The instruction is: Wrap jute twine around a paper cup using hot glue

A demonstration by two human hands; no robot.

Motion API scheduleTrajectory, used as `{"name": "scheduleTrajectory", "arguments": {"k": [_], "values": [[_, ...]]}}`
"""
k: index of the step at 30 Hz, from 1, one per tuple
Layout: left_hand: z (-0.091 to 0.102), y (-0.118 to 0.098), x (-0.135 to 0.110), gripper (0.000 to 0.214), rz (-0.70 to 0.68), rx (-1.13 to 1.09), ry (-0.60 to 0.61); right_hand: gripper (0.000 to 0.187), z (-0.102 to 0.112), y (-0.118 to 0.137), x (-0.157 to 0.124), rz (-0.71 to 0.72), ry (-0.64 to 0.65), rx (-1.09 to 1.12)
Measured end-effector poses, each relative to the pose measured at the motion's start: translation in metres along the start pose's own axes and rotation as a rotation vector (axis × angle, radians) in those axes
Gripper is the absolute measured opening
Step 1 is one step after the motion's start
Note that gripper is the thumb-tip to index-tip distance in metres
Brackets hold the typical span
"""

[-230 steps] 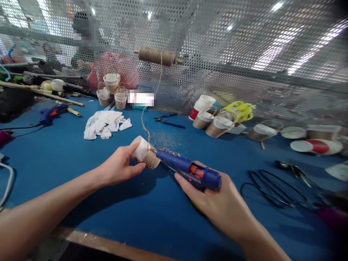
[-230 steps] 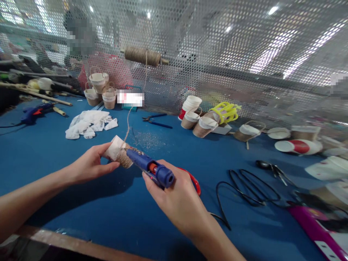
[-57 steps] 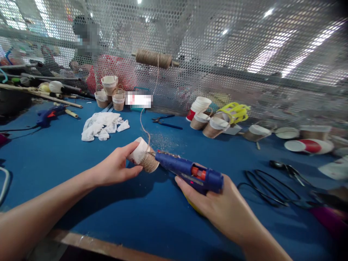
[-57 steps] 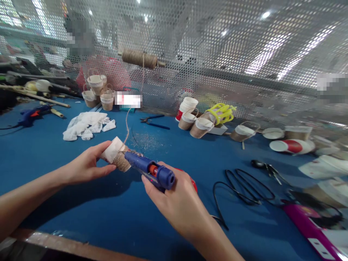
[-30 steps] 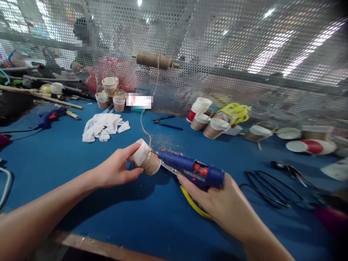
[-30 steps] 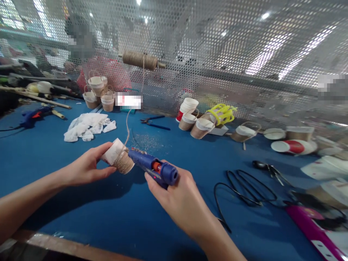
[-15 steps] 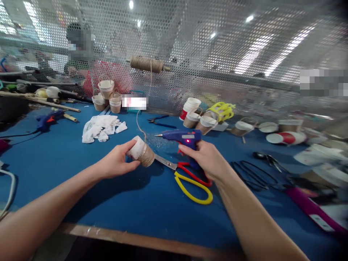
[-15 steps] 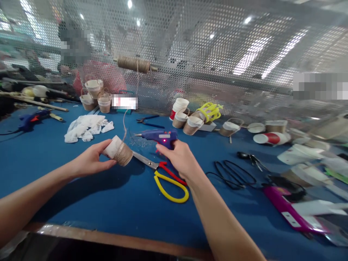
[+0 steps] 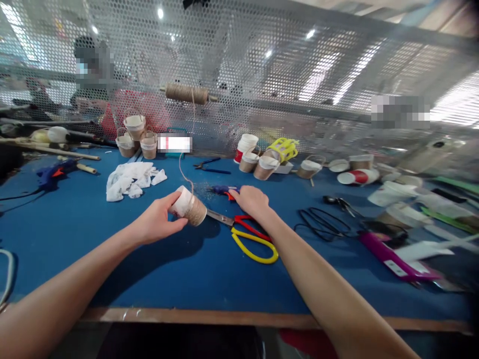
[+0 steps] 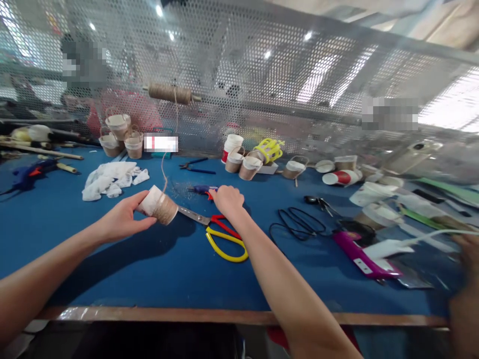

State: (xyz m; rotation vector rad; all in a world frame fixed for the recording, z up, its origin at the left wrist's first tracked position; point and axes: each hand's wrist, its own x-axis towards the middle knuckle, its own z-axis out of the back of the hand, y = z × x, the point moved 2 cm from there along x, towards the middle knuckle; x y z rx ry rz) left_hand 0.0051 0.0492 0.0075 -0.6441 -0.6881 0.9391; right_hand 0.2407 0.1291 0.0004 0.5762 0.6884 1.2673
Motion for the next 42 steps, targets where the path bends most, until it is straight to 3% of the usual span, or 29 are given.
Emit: {"name": "scheduleTrajectory", "arguments": {"k": [2, 7, 9, 16, 22, 35, 42], "values": [[-0.001, 0.0, -0.001, 0.031, -0.024, 0.003, 0.007, 0.018, -0.005, 0.013, -0.012, 0.084, 0.055, 0.071], [-0.003, -0.002, -0.004, 0.027, -0.047, -0.035, 0.059, 0.035, -0.035, 0.049, -0.049, 0.27, 0.387, 0.37], [-0.004, -0.003, -0.004, 0.024, -0.045, -0.08, 0.08, 0.027, -0.043, 0.055, -0.057, 0.294, 0.412, 0.495], [-0.004, -0.004, -0.004, 0.029, -0.002, -0.2, 0.097, 0.024, -0.034, 0.049, -0.067, 0.297, 0.316, 0.726], [-0.005, -0.007, -0.006, 0.031, 0.009, -0.287, 0.126, 0.021, -0.025, 0.048, -0.076, 0.315, 0.232, 0.748], [-0.003, -0.009, -0.005, 0.029, 0.056, -0.266, 0.129, 0.023, -0.019, 0.047, -0.088, 0.413, 0.166, 0.698], [-0.002, -0.012, -0.006, 0.025, 0.04, -0.259, 0.143, 0.021, -0.02, 0.043, -0.084, 0.396, 0.122, 0.659]]}}
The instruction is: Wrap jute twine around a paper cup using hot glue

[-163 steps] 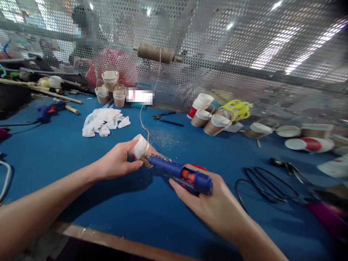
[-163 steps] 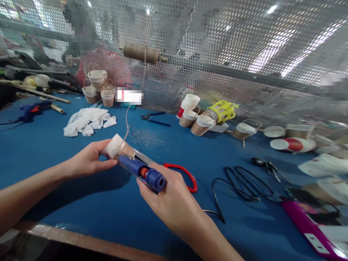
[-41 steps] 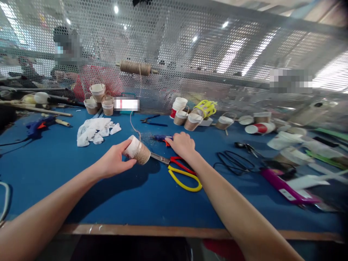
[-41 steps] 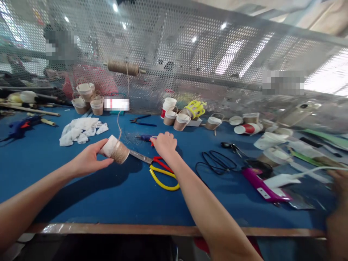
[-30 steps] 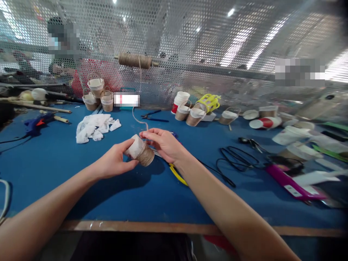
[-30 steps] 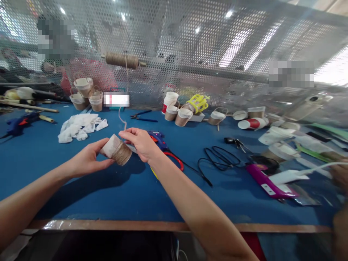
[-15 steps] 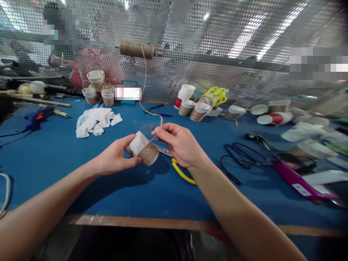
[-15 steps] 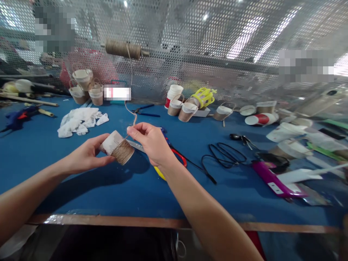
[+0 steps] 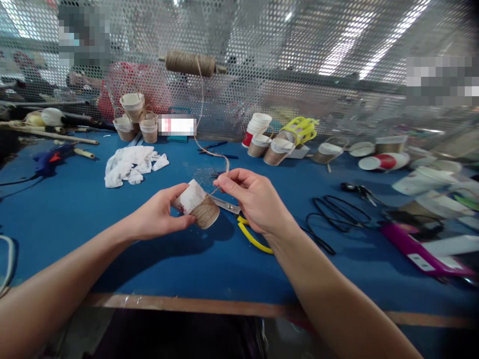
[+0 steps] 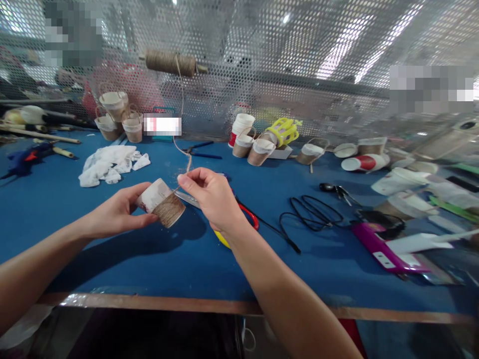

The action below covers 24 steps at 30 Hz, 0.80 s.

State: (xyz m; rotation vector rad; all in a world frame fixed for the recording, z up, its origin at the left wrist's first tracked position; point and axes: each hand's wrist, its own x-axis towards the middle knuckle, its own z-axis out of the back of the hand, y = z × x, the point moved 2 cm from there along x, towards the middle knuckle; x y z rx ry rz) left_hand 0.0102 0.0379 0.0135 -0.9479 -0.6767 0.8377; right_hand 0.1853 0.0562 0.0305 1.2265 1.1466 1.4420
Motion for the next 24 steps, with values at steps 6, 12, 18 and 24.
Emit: {"name": "scheduleTrajectory", "arguments": {"k": [6, 12, 18, 24], "values": [[-0.002, -0.003, -0.002, 0.026, -0.017, -0.043, 0.029, 0.02, -0.001, -0.005, 0.003, -0.017, 0.005, -0.003], [-0.001, -0.004, -0.003, 0.026, -0.051, -0.036, 0.039, 0.02, -0.003, -0.006, 0.004, -0.032, 0.005, -0.033], [-0.001, -0.004, -0.005, 0.023, -0.08, -0.015, 0.028, 0.023, -0.004, -0.01, 0.005, -0.053, 0.03, -0.026], [-0.002, -0.005, -0.005, 0.023, -0.117, -0.016, 0.027, 0.022, -0.005, -0.012, 0.003, -0.048, 0.064, -0.031]]}}
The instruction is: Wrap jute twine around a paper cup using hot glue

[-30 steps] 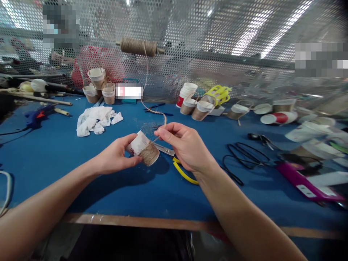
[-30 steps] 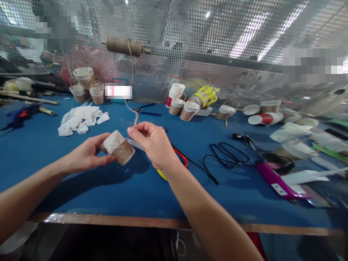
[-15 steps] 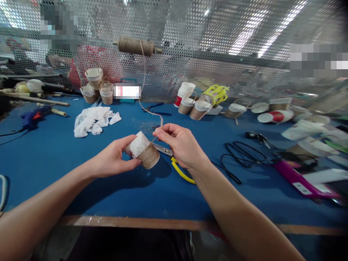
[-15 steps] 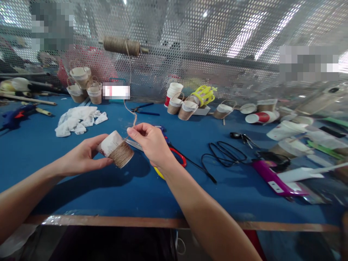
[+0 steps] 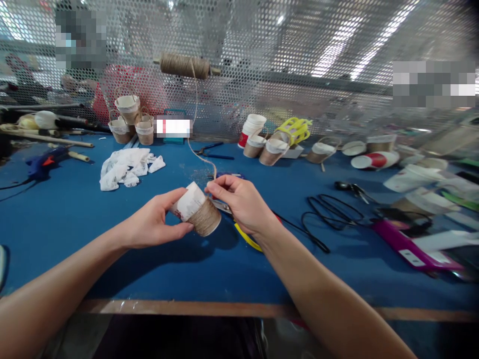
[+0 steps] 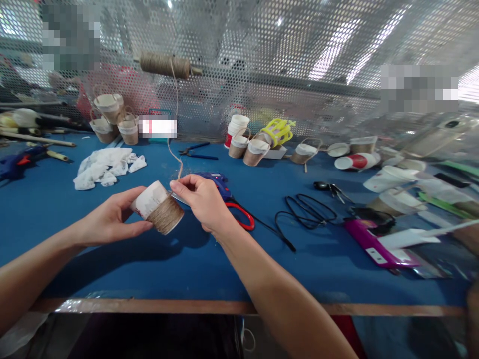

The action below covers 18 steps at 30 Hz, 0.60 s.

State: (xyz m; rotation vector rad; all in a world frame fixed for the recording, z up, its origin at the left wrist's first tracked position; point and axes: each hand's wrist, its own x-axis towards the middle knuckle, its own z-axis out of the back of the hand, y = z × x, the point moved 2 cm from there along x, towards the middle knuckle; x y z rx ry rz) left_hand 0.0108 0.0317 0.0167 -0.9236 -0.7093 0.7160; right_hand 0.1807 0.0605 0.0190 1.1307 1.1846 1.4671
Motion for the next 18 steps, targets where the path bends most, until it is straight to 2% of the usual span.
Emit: {"name": "scheduleTrajectory", "arguments": {"k": [14, 18], "values": [[-0.0008, 0.0001, -0.0004, 0.021, 0.0, -0.001, -0.001, 0.027, -0.0074, -0.0063, -0.0027, -0.013, 0.045, 0.011], [0.0001, 0.0016, 0.0019, 0.021, 0.042, -0.032, -0.045, 0.033, -0.0071, -0.0074, -0.0039, -0.043, 0.089, -0.029]]}}
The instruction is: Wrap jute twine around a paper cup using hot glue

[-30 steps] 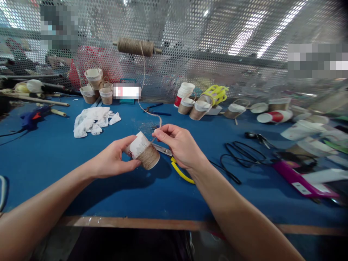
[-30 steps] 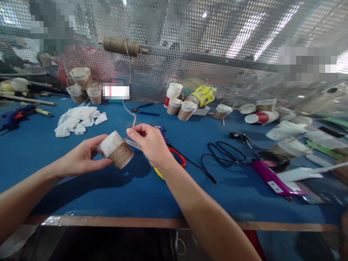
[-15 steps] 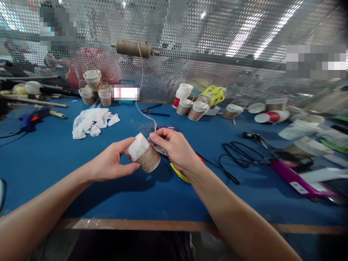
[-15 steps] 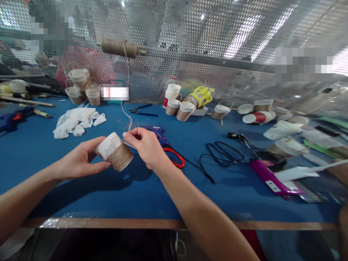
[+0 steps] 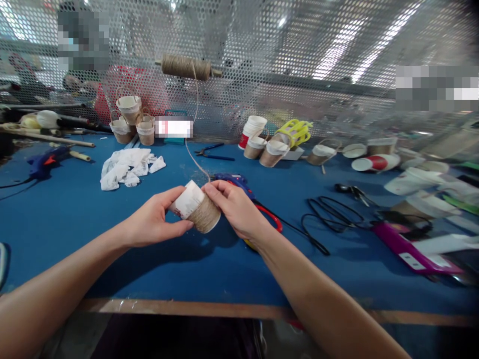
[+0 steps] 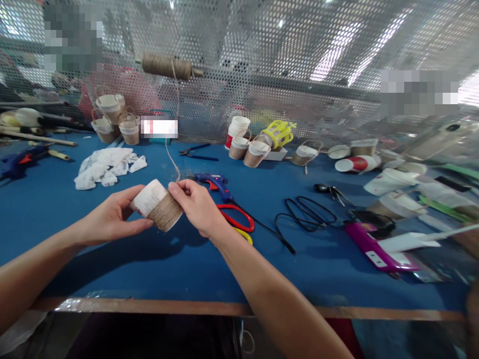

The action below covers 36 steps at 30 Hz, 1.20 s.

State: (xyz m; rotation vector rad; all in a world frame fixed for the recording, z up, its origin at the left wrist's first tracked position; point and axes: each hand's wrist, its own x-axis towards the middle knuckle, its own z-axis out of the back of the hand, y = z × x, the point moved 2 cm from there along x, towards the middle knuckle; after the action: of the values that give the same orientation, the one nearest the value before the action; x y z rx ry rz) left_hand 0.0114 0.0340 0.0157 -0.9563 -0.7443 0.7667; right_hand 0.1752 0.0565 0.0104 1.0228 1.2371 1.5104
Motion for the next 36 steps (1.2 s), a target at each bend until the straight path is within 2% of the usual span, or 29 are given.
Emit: {"name": "scheduleTrajectory", "arguments": {"k": [3, 5, 10, 17, 24, 30, 36], "values": [[0.003, 0.005, 0.002, 0.025, 0.056, -0.058, -0.087, 0.044, 0.0, 0.001, -0.003, -0.096, 0.158, 0.092], [0.004, 0.01, 0.004, 0.029, 0.087, -0.15, -0.124, 0.042, 0.001, 0.003, -0.004, -0.141, 0.231, 0.137], [0.006, 0.014, 0.006, 0.043, 0.114, -0.329, -0.101, 0.033, 0.003, 0.005, -0.004, -0.133, 0.226, 0.145], [0.009, 0.014, 0.006, 0.033, 0.104, -0.377, -0.065, 0.034, 0.004, 0.002, -0.003, -0.117, 0.223, 0.155], [0.012, 0.016, 0.008, 0.029, 0.134, -0.415, -0.077, 0.04, 0.006, -0.002, -0.002, 0.036, 0.153, -0.127], [0.015, 0.024, 0.011, 0.032, 0.243, -0.54, -0.171, 0.042, 0.001, -0.003, -0.006, 0.246, 0.059, -0.359], [0.013, 0.025, 0.011, 0.027, 0.313, -0.601, -0.182, 0.038, -0.004, -0.006, -0.007, 0.356, 0.082, -0.518]]}}
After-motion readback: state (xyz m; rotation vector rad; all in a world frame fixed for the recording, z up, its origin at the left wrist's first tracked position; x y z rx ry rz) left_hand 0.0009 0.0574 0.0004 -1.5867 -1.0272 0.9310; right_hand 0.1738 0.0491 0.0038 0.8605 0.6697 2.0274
